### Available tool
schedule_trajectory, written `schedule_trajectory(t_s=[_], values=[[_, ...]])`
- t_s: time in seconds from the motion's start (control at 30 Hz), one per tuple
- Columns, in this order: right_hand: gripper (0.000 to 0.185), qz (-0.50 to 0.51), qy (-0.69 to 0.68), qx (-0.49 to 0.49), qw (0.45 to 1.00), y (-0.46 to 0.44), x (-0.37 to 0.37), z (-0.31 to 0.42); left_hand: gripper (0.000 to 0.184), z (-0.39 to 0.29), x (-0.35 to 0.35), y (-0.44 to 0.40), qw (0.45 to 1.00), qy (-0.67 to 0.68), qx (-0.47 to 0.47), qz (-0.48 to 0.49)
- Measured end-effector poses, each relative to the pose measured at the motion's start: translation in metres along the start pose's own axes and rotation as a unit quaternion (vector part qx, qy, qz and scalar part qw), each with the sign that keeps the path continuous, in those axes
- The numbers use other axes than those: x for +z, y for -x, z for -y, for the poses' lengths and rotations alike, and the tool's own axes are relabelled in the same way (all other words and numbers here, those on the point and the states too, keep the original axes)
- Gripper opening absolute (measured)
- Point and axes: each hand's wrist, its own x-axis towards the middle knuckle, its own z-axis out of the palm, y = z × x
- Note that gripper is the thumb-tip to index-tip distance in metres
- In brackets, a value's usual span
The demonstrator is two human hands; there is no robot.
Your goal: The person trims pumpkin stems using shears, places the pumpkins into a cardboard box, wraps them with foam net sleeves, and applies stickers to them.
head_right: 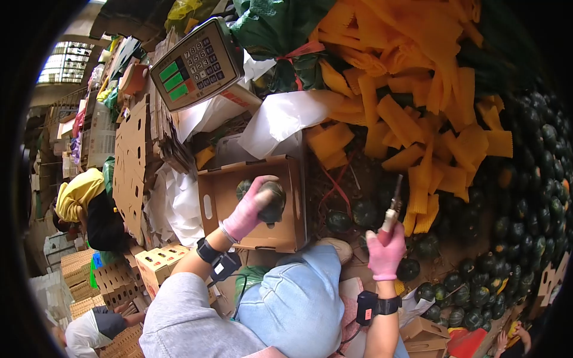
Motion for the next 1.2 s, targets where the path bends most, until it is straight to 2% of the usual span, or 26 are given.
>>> schedule_trajectory(t_s=[0.03, 0.07, 0.1, 0.13, 0.17, 0.2, 0.27, 0.3, 0.33, 0.37, 0.4, 0.43, 0.47, 0.5, 0.53, 0.6, 0.63, 0.9, 1.0, 1.2], values=[[0.034, -0.010, -0.029, 0.033, 0.999, -0.001, -0.005, -0.001, 0.049, 0.008, -0.001, 0.002, 0.978, -0.173, 0.111, -0.034], [0.034, -0.018, -0.058, 0.068, 0.996, -0.002, -0.011, 0.001, 0.047, 0.013, -0.005, 0.001, 0.879, -0.418, 0.202, -0.109], [0.033, -0.021, -0.069, 0.100, 0.992, -0.001, -0.015, 0.003, 0.042, 0.013, -0.013, 0.001, 0.830, -0.516, 0.182, -0.106], [0.033, -0.021, -0.069, 0.082, 0.994, -0.001, -0.023, -0.020, 0.037, -0.004, -0.013, 0.001, 0.773, -0.606, 0.161, -0.098], [0.033, -0.020, -0.100, 0.088, 0.991, 0.000, -0.028, -0.026, 0.023, -0.029, -0.010, -0.005, 0.775, -0.601, 0.151, -0.120], [0.034, -0.021, -0.131, 0.098, 0.986, 0.002, -0.031, -0.029, 0.016, -0.042, -0.015, -0.018, 0.776, -0.558, 0.256, -0.148], [0.038, -0.015, -0.152, 0.158, 0.975, 0.002, -0.036, -0.029, 0.016, -0.080, -0.021, -0.061, 0.766, -0.505, 0.372, -0.141], [0.038, -0.011, -0.146, 0.168, 0.975, 0.001, -0.035, -0.030, 0.018, -0.094, -0.022, -0.091, 0.758, -0.496, 0.397, -0.149], [0.039, -0.008, -0.137, 0.175, 0.975, 0.000, -0.036, -0.031, 0.020, -0.098, -0.029, -0.131, 0.750, -0.506, 0.394, -0.160], [0.039, -0.010, -0.147, 0.183, 0.972, 0.000, -0.034, -0.034, 0.023, -0.110, -0.030, -0.165, 0.739, -0.572, 0.308, -0.177], [0.040, -0.010, -0.157, 0.189, 0.969, 0.000, -0.033, -0.037, 0.026, -0.105, -0.054, -0.222, 0.726, -0.602, 0.292, -0.159], [0.042, 0.006, -0.150, 0.203, 0.968, 0.000, -0.040, -0.040, 0.032, -0.106, -0.071, -0.277, 0.668, -0.710, 0.149, -0.163], [0.045, 0.017, -0.144, 0.199, 0.969, 0.001, -0.047, -0.048, 0.036, -0.105, -0.098, -0.333, 0.709, -0.682, 0.060, -0.165], [0.048, 0.014, -0.125, 0.194, 0.973, 0.002, -0.049, -0.044, 0.033, -0.111, -0.106, -0.353, 0.734, -0.664, 0.012, -0.145], [0.050, 0.010, -0.103, 0.185, 0.977, 0.002, -0.053, -0.039, 0.029, -0.132, -0.084, -0.334, 0.687, -0.712, -0.006, -0.148], [0.052, 0.011, -0.055, 0.170, 0.984, 0.005, -0.064, -0.039, 0.034, -0.143, -0.074, -0.327, 0.675, -0.682, 0.025, -0.280], [0.052, -0.003, -0.030, 0.178, 0.984, 0.008, -0.071, -0.041, 0.035, -0.142, -0.076, -0.338, 0.673, -0.682, 0.031, -0.284], [0.052, -0.021, -0.026, 0.257, 0.966, 0.017, -0.093, -0.050, 0.052, -0.114, -0.105, -0.381, 0.660, -0.724, 0.017, -0.201], [0.053, 0.008, -0.021, 0.257, 0.966, 0.018, -0.090, -0.049, 0.059, -0.104, -0.114, -0.393, 0.652, -0.737, 0.009, -0.180], [0.052, -0.006, -0.048, 0.230, 0.972, 0.021, -0.081, -0.054, 0.074, -0.099, -0.121, -0.382, 0.641, -0.749, 0.043, -0.159]])
